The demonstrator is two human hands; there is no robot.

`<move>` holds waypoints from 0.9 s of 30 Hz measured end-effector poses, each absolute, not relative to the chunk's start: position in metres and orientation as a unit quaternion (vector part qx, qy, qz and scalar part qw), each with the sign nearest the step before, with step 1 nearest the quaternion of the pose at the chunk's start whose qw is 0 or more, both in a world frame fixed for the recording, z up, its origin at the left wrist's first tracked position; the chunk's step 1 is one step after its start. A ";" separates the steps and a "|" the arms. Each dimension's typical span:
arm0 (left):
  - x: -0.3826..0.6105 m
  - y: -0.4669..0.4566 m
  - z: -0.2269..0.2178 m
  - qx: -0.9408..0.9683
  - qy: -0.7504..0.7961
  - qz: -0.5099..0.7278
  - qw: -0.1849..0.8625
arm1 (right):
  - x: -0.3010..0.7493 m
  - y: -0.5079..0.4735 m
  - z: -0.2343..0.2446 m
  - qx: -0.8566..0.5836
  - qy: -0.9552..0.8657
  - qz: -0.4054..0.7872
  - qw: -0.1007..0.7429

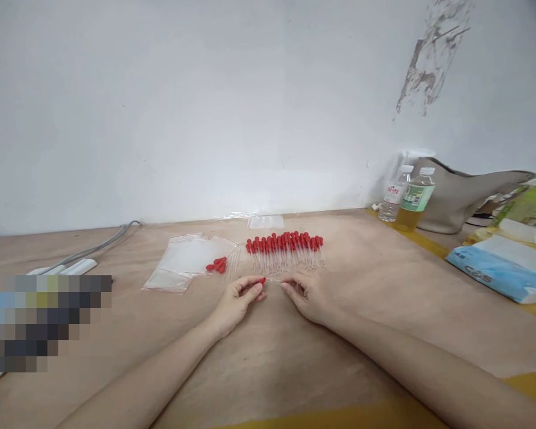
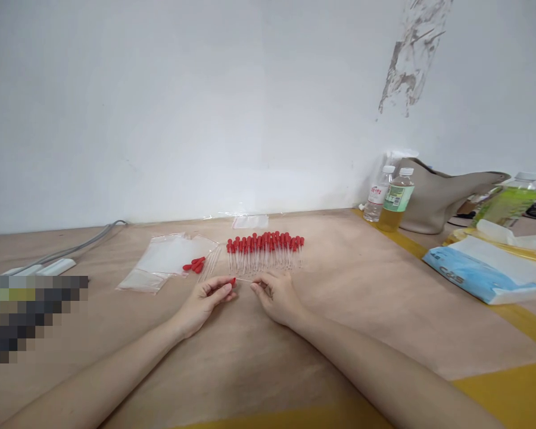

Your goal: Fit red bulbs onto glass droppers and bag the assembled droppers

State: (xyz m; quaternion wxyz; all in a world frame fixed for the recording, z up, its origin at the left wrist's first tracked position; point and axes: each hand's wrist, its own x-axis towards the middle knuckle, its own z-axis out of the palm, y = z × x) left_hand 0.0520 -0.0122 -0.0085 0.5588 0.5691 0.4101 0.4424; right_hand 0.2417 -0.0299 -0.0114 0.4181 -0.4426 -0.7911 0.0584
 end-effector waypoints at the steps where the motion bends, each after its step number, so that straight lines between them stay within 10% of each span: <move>1: 0.052 -0.013 -0.008 0.587 0.413 0.439 0.540 | 0.242 -0.030 -0.011 -0.444 -0.793 0.058 0.413; 27: 0.047 -0.034 -0.002 0.824 0.390 0.338 0.232 | 0.256 -0.040 -0.001 -0.379 -0.879 -0.058 0.282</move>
